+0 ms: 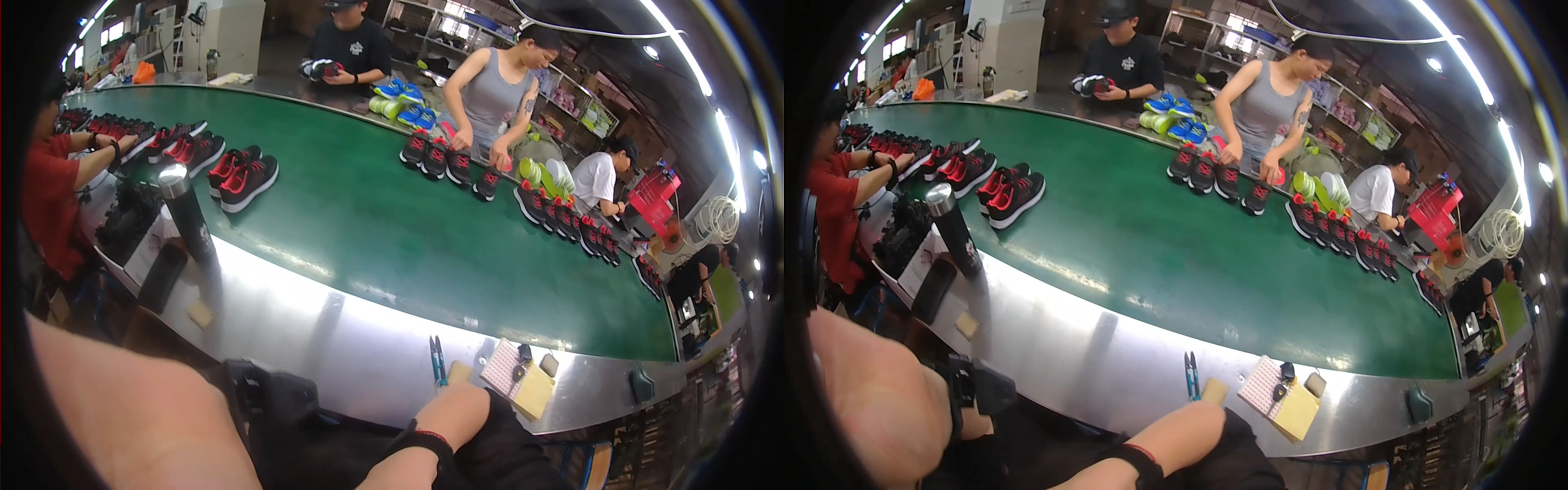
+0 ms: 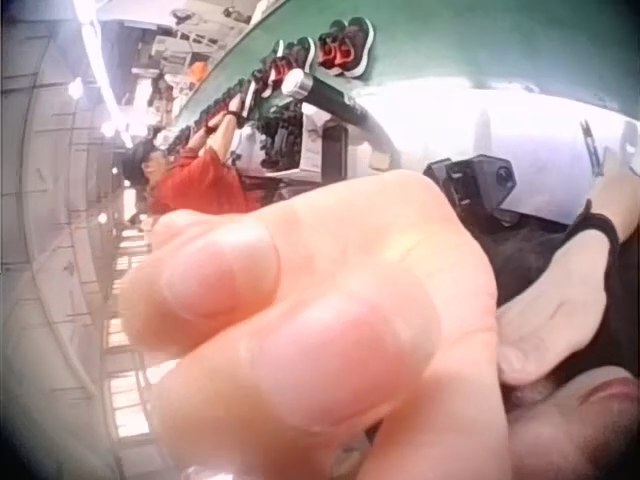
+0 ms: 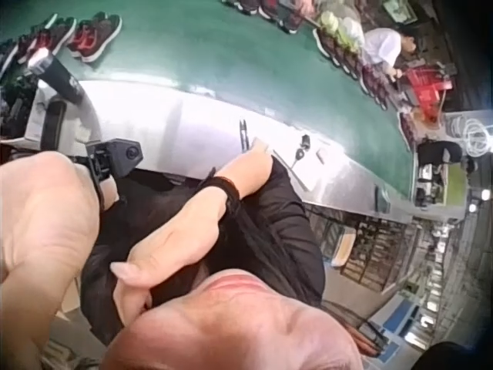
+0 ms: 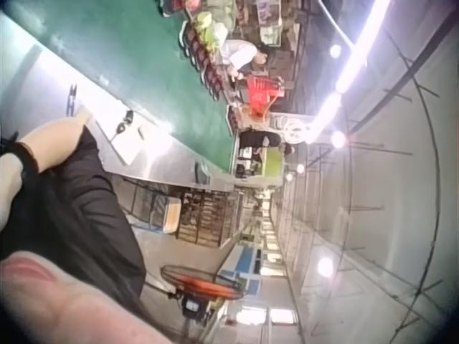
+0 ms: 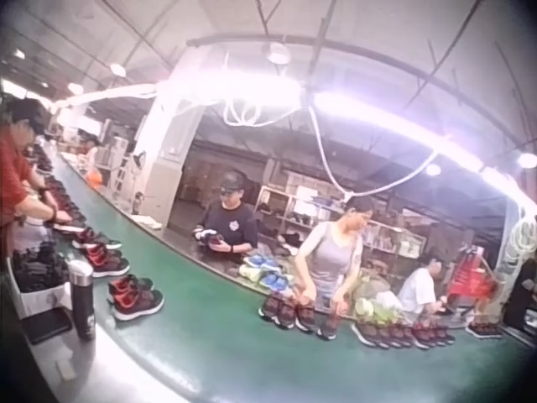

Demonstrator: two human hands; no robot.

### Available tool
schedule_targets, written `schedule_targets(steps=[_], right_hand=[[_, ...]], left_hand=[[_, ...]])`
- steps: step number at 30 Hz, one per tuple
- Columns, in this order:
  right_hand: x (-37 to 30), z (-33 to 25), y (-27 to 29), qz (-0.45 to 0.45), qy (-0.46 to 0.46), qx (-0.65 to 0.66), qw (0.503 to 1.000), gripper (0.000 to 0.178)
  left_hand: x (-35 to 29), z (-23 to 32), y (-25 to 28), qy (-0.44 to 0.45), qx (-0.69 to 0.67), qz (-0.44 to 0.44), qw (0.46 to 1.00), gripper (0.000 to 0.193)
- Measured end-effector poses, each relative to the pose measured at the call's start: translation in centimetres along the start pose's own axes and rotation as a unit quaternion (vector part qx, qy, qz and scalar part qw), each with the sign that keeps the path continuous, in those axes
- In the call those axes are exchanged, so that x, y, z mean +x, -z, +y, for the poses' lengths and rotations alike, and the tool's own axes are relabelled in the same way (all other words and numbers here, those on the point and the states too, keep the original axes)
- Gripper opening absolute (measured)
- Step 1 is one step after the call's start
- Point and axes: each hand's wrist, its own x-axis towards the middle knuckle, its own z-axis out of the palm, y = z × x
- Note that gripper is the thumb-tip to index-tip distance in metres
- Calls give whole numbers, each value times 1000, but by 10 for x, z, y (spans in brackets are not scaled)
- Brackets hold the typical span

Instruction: Inspecting shoes for quality and organizing them on an assembly line conveyor.

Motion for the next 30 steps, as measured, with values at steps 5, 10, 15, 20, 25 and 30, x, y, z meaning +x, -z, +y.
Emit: schedule_targets(steps=[5, 10, 15, 20, 25, 30], right_hand=[[-46, -10, 70, 42, -170, -389, 905, 28], [-132, -35, 154, 341, -293, -377, 810, 47], [-276, -151, 203, 601, -274, -339, 670, 55], [-365, -286, 274, 816, -103, -422, 382, 45], [-418, -339, 362, 871, 198, -293, 342, 56], [-443, -382, 430, 839, 377, -207, 333, 72]], left_hand=[[16, 8, 10, -26, 14, -46, 998, 33], [52, 13, 21, -110, 29, -113, 987, 33], [-53, -116, -35, 302, -74, -136, 941, 21], [-225, -205, -80, 676, -325, -212, 626, 26], [-294, -219, -82, 666, -357, -286, 590, 20], [-300, -213, -83, 499, -242, -408, 725, 19]])
